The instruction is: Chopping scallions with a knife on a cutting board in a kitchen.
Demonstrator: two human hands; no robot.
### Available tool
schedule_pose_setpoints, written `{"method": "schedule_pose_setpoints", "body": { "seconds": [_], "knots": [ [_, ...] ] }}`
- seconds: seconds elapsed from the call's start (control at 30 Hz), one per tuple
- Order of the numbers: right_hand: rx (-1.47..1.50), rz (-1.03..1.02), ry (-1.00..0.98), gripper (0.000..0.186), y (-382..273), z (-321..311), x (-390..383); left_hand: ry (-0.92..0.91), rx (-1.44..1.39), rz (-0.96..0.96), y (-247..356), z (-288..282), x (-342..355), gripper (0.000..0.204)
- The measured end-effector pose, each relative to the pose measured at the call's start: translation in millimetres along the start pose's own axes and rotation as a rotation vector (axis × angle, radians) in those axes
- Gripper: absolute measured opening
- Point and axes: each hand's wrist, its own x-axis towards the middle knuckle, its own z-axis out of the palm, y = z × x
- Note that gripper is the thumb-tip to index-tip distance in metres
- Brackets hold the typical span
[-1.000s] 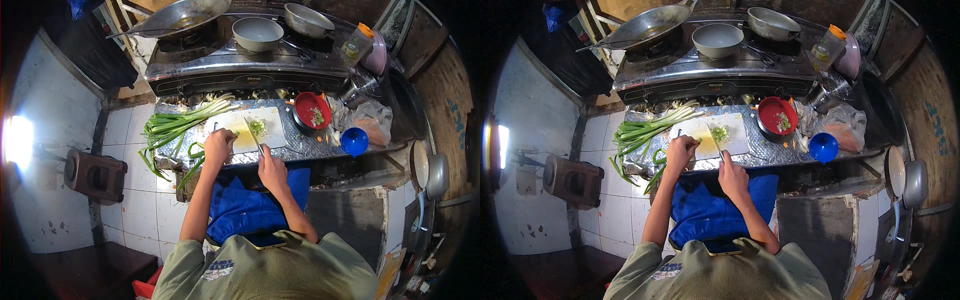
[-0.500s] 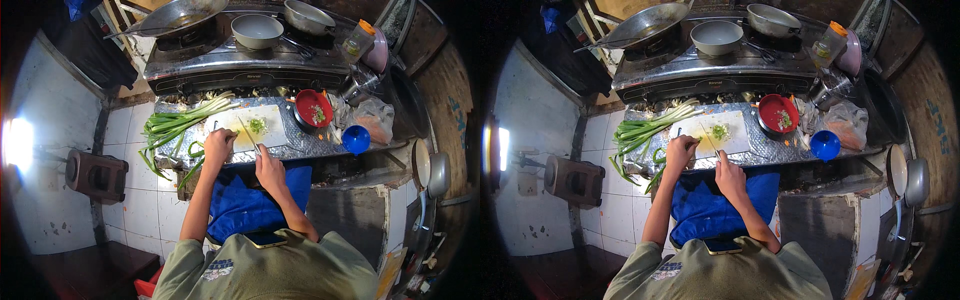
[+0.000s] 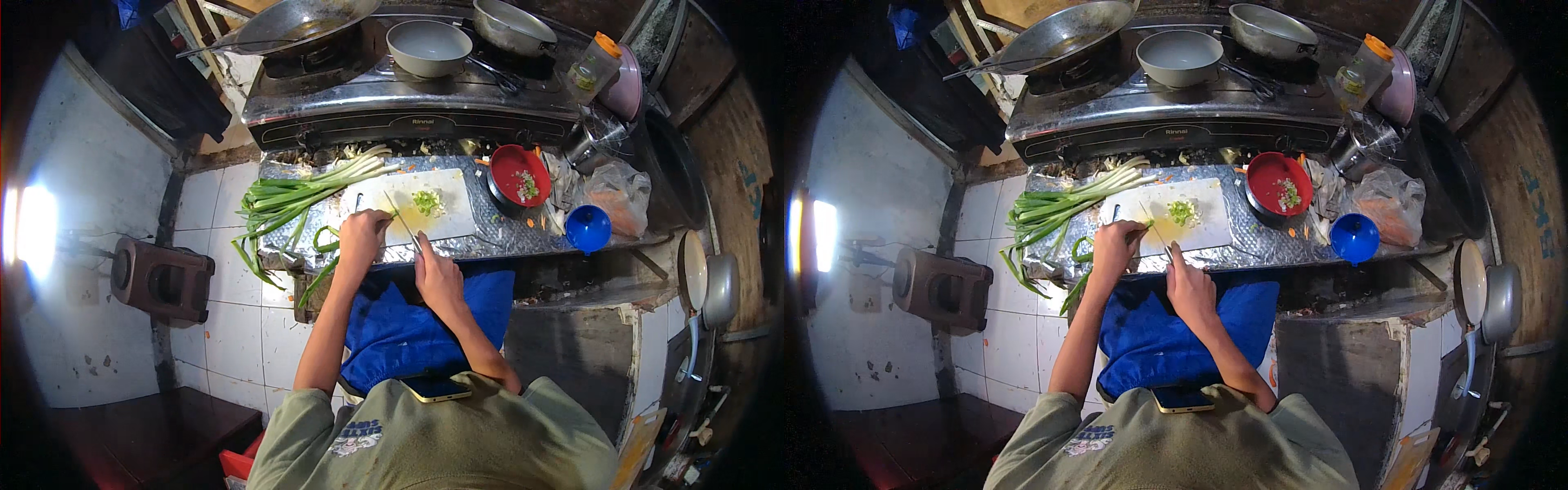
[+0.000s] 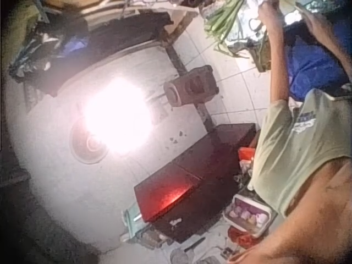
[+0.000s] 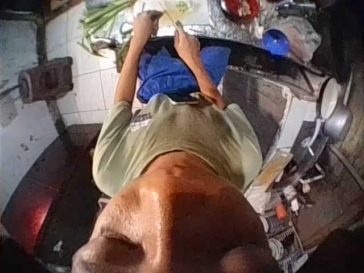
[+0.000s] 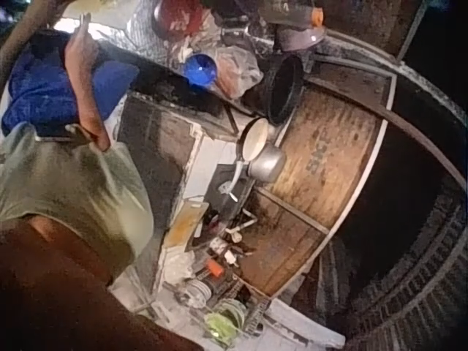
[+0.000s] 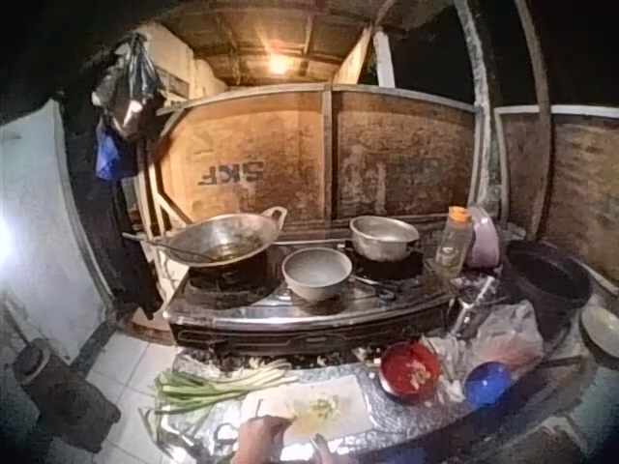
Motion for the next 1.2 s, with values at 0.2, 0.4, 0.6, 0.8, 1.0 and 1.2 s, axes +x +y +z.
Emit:
{"method": "schedule_pose_setpoints", "body": {
  "seconds": [0.2,0.4,0.6,0.8,1.0,1.2],
  "knots": [
    [-0.015,-0.014,-0.007,0.051,2,1,2,0.082,0.001,0.067,3,2,-4,0.012],
    [0.003,-0.007,-0.005,0.050,1,-2,-1,0.064,0.041,0.074,3,1,-4,0.014],
    [0.031,-0.034,0.012,0.049,3,2,-2,0.054,0.021,0.045,2,0,-4,0.014],
    [-0.009,-0.028,0.007,0.049,2,2,-2,0.044,0.014,0.051,4,0,-3,0.014],
    [-0.067,-0.014,-0.032,0.048,-7,-4,-2,0.061,0.000,0.039,4,-1,-2,0.014],
    [-0.086,-0.014,-0.035,0.050,-6,6,0,0.027,0.008,0.048,-1,2,0,0.014]
  ]
}}
